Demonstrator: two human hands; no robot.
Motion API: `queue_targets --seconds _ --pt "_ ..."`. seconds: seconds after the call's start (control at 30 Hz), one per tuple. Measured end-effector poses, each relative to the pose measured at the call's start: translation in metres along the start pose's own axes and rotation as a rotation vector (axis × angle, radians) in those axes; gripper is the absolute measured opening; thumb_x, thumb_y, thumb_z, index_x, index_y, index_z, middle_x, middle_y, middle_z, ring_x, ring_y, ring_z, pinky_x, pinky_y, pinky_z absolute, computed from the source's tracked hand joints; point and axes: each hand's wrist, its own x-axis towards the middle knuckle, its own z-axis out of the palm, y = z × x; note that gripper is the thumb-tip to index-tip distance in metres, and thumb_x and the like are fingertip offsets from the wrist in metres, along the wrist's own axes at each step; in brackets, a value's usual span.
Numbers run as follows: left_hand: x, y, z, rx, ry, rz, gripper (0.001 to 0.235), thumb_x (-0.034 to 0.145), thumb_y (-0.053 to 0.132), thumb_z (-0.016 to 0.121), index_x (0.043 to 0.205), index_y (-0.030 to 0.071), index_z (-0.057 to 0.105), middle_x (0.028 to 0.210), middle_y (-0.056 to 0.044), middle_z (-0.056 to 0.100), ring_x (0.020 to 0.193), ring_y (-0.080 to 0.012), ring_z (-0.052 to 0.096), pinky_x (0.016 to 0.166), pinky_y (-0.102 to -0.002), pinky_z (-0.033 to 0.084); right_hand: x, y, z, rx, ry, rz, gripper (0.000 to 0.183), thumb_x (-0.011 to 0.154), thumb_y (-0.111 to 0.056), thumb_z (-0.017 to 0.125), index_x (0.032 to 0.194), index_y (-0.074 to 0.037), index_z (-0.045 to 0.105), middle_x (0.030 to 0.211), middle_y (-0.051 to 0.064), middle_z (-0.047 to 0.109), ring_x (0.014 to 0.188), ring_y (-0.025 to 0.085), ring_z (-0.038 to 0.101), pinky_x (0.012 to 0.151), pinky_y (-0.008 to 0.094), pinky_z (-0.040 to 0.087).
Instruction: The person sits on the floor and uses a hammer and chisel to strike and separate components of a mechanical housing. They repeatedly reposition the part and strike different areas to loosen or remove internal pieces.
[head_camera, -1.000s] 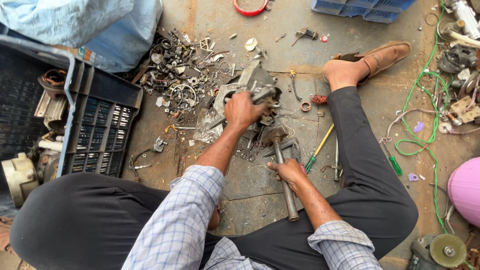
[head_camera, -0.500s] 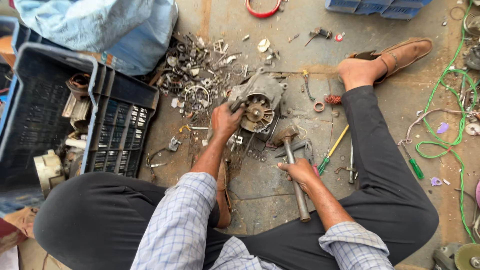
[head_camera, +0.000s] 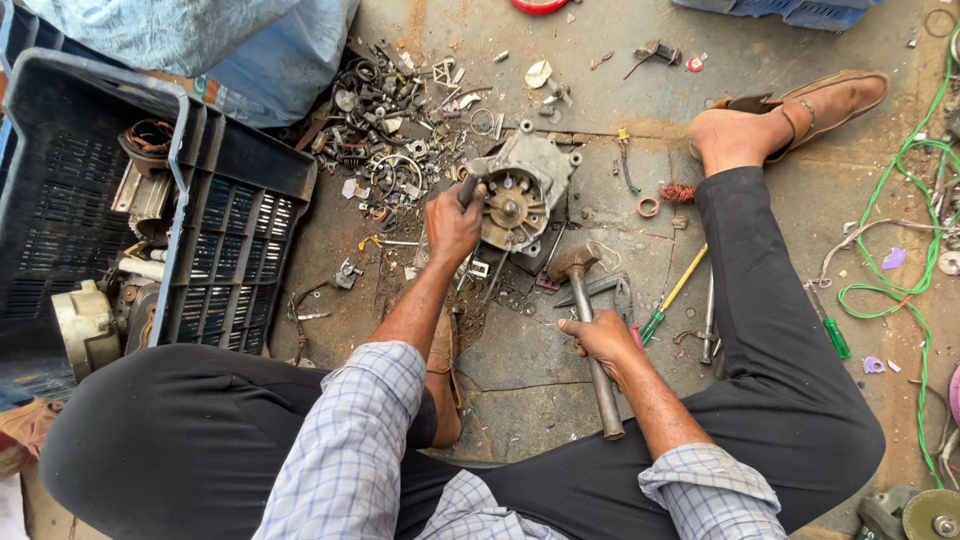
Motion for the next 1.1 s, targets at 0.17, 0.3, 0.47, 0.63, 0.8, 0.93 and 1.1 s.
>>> queue_targets --seconds 0.17,0.3,0.47,0.63,0.8,0.93,1.1 --pt "0.002 0.009 -0.005 -0.036 0.122 -0.001 0.047 0.098 0.047 0.068 0.073 0.007 0.066 0.056 -0.002 0.06 0.05 -0.0139 0.053 0.051 -0.04 0.043 0.003 -0.002 0.003 0.005 -0.016 -0.024 0.038 0.083 -0.026 0.083 0.088 0.007 0.065 0.064 0.008 0.059 0.052 0.015 0.055 0.047 0.032 0.043" --pt "0.006 0.01 -0.006 -0.103 0.07 -0.093 0.039 0.096 0.044 0.065 0.077 0.01 0.067 0.058 -0.001 0.062 0.049 -0.0126 0.055 0.049 -0.037 0.044 0.004 -0.003 0.002 -0.008 -0.003 -0.003 0.038 0.083 -0.026 0.084 0.089 0.007 0.065 0.064 0.008 0.059 0.053 0.015 0.055 0.048 0.033 0.043" --pt "0.006 -0.03 -0.01 -0.26 0.165 -0.305 0.037 0.096 0.039 0.066 0.079 0.007 0.069 0.066 -0.003 0.063 0.054 -0.013 0.055 0.05 -0.036 0.048 0.003 0.002 0.004 -0.059 -0.007 -0.004 0.039 0.083 -0.028 0.082 0.091 0.006 0.067 0.064 0.008 0.061 0.054 0.016 0.057 0.05 0.034 0.044" --pt "0.001 -0.079 -0.014 -0.232 0.295 -0.459 0.045 0.101 0.039 0.067 0.084 -0.002 0.064 0.076 -0.007 0.063 0.06 -0.0157 0.055 0.053 -0.038 0.05 0.008 0.0 0.002 -0.052 -0.028 0.022 0.039 0.085 -0.028 0.082 0.093 0.006 0.066 0.066 0.012 0.061 0.056 0.018 0.057 0.051 0.035 0.044" --pt "-0.011 -0.071 -0.01 -0.123 0.224 -0.449 0.031 0.097 0.028 0.063 0.082 0.002 0.069 0.065 -0.003 0.064 0.053 -0.0136 0.056 0.051 -0.037 0.049 0.006 0.006 0.003 -0.024 -0.029 -0.03 0.039 0.083 -0.027 0.082 0.088 0.008 0.065 0.066 0.01 0.062 0.056 0.017 0.059 0.052 0.035 0.047" --pt "-0.012 -0.024 -0.017 -0.101 0.171 -0.365 0.022 0.096 0.027 0.06 0.087 0.01 0.07 0.059 -0.002 0.062 0.047 -0.0153 0.051 0.047 -0.038 0.045 0.006 -0.005 0.002 -0.012 -0.02 -0.015 0.037 0.083 -0.024 0.083 0.09 0.008 0.065 0.066 0.009 0.06 0.055 0.018 0.056 0.051 0.037 0.045" --pt "-0.001 0.001 -0.015 0.021 0.101 -0.169 0.034 0.099 0.034 0.059 0.082 0.007 0.071 0.059 -0.007 0.063 0.049 -0.0187 0.054 0.053 -0.044 0.046 -0.002 -0.005 0.003 -0.046 -0.022 0.015 0.036 0.084 -0.027 0.081 0.09 0.006 0.065 0.066 0.009 0.061 0.055 0.016 0.057 0.051 0.033 0.046"
